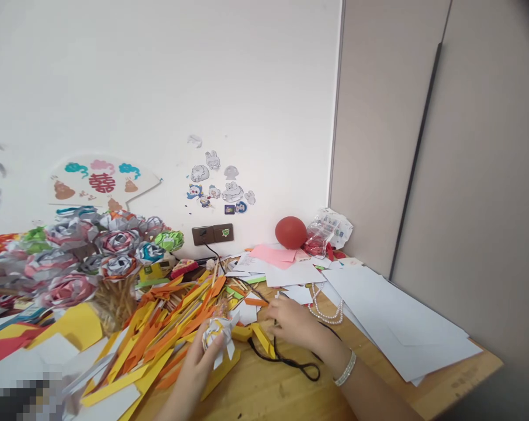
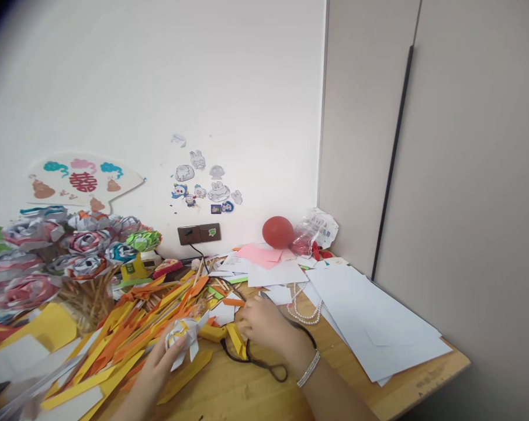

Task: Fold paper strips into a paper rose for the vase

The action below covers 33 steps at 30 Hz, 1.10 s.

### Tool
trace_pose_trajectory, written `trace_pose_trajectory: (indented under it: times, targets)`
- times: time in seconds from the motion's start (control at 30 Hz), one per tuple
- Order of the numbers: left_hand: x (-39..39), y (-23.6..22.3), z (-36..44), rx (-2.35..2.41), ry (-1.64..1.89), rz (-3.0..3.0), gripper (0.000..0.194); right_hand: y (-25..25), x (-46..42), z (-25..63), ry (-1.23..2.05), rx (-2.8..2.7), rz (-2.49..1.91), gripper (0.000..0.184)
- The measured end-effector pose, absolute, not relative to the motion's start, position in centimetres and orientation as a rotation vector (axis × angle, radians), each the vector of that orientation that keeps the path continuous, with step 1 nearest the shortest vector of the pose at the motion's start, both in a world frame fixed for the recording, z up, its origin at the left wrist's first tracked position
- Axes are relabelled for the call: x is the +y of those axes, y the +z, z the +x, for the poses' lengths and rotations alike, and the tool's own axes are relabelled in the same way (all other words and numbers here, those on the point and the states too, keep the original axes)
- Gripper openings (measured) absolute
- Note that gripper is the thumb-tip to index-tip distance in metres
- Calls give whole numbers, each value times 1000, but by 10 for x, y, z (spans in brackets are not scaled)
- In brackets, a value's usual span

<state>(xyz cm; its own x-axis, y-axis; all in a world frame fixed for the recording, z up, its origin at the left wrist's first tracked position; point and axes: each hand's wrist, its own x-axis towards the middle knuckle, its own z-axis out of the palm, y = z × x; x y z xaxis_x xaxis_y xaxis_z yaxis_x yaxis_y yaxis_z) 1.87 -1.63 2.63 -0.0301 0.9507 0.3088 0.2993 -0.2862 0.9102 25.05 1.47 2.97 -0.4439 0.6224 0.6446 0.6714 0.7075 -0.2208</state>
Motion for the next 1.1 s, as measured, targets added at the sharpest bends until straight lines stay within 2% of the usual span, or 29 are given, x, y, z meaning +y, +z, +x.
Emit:
trace_pose_trajectory:
  times: [0.13,0.27,0.4,0.43,0.6,0.87,1.1]
  targets:
    - [-14,24,18,1393,1299,1555,41,11,26,255,-173,-2262,-1073,13]
    - [-17,24,21,1358,1294,1706,40,4,34,248,-129,-2209,-1152,18]
    - [-21,22,22,1324,1278,2092,37,14,26,236,-94,-2064,-1225,6]
    - [-21,22,22,1334,1269,2201,35,18,20,232,-80,-2030,-1227,8]
    - [-22,20,21,1325,1238,2672,26,32,-13,205,228,-1858,-932,10]
    - [-22,23,23,1411,1352,2962,25,25,-22,193,170,-1911,-813,17]
    - [-22,25,24,1407,1359,3138,27,30,-27,188,112,-1896,-934,10]
